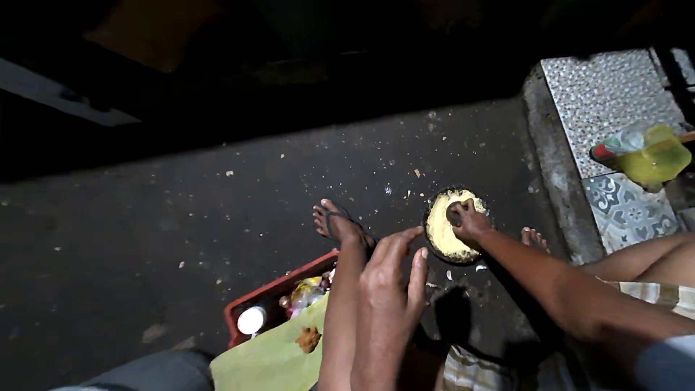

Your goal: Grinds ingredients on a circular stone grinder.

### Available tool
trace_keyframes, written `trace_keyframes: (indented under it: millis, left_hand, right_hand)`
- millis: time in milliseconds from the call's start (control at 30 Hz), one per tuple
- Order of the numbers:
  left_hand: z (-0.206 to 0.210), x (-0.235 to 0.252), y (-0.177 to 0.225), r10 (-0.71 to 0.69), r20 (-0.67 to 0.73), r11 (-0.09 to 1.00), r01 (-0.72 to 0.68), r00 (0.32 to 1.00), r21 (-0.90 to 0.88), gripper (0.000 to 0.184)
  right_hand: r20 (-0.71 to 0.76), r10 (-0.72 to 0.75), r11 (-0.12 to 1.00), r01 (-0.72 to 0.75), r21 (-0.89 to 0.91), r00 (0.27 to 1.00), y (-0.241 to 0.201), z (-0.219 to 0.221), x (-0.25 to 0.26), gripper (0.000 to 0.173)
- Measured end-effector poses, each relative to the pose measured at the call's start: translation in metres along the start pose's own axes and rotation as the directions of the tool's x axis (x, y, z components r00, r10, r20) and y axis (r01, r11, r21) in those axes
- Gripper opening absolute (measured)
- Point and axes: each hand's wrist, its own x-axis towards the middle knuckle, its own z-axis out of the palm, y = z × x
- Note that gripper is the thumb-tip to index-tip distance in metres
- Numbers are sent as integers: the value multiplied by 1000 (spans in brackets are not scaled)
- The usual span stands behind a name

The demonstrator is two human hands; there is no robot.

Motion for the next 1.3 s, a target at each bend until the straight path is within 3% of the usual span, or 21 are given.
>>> trace_keyframes:
  millis: [67,167,233,333,400,500,567,667,767,1000,1100,1200,1300]
  left_hand:
    - [-2,3,0,5,-21,1000,-5,1000,-4,29]
    - [-2,3,0,3,-30,1000,-3,1000,-14,29]
    - [-3,1,-1,-8,-19,1000,8,1000,8,29]
    - [2,0,-2,-13,0,999,13,1000,36,30]
    - [3,3,0,3,4,999,-4,1000,32,30]
    - [1,4,-1,0,-22,999,1,1000,50,30]
    - [4,-1,-1,-12,-14,999,13,1000,39,30]
    - [3,2,2,-11,-12,999,11,1000,31,30]
    - [4,7,6,-9,-13,1000,10,1000,27,29]
    - [5,4,0,-19,3,997,19,1000,73,29]
    - [1,6,-1,-14,-43,999,16,999,43,30]
    - [0,1,-1,-33,-37,999,33,999,7,30]
    - [1,3,-3,-47,-22,999,48,999,22,30]
  right_hand:
    - [56,35,998,-38,54,998,-5,5,-11,69]
    - [125,-107,989,118,-84,986,11,24,-32,67]
    - [95,-144,980,155,-127,985,15,22,-29,65]
    - [79,-4,1000,5,-5,997,-7,-2,-11,67]
    - [146,35,987,-57,152,989,-15,-29,6,66]
    - [83,-32,972,12,236,996,-16,-49,30,63]
    - [15,-23,985,20,174,1000,-8,-38,30,66]
    - [115,-31,999,28,28,993,1,-6,-2,73]
    - [133,-85,991,98,-92,987,21,26,-37,67]
    - [-58,-24,1000,24,3,998,0,4,6,64]
    - [59,-2,1000,2,9,998,-1,1,-6,69]
    - [177,-144,980,165,-111,974,20,27,-32,65]
    - [112,-196,970,209,-121,974,28,24,-27,64]
